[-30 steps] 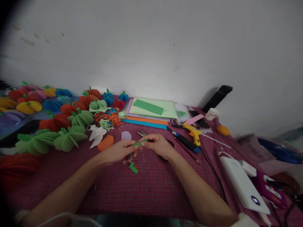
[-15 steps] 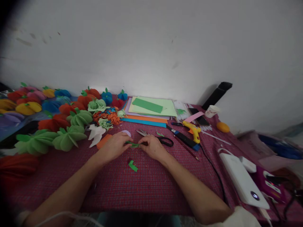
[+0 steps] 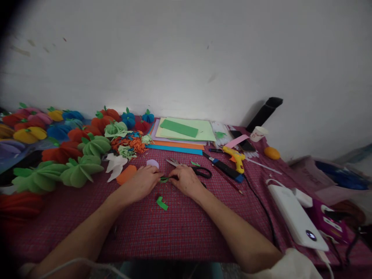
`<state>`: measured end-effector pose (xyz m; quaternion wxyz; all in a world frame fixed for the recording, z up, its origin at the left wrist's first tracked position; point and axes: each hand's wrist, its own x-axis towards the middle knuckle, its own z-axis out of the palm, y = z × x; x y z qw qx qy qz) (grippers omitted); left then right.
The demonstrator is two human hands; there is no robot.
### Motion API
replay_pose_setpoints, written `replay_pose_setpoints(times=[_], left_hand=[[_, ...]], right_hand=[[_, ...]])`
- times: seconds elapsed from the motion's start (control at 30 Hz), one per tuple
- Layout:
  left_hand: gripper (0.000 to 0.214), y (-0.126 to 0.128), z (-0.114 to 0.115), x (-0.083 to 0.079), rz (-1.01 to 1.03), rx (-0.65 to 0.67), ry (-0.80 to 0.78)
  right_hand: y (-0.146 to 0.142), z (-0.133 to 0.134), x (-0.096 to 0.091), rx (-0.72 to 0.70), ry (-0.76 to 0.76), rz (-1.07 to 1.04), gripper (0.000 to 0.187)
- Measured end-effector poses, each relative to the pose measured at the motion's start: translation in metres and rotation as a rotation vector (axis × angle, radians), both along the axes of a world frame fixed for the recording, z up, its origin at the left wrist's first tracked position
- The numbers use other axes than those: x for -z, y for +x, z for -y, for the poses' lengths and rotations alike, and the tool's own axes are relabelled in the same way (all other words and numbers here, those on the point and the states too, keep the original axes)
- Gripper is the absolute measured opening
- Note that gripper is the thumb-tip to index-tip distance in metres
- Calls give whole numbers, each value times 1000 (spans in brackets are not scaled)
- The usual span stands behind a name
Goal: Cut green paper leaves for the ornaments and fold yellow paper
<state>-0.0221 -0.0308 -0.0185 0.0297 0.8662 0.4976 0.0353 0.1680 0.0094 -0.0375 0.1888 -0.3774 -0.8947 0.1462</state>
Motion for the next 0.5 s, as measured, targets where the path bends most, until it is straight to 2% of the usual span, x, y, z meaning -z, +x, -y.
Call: replay_pose_setpoints(times=[0.13, 0.27, 0.37, 0.5], left_hand=[[32, 0, 0, -1, 14, -3, -15], [34, -1, 0, -11, 93, -42, -43], [37, -5, -1, -20, 214, -72, -71], [39, -11, -2, -24, 355, -26, -160]], right_hand=[[0, 0, -1, -11, 4, 13, 14], [2, 0, -7, -12, -41, -33, 12], [5, -1, -12, -21, -159, -98, 12], [10, -2, -17, -30, -383, -154, 17]])
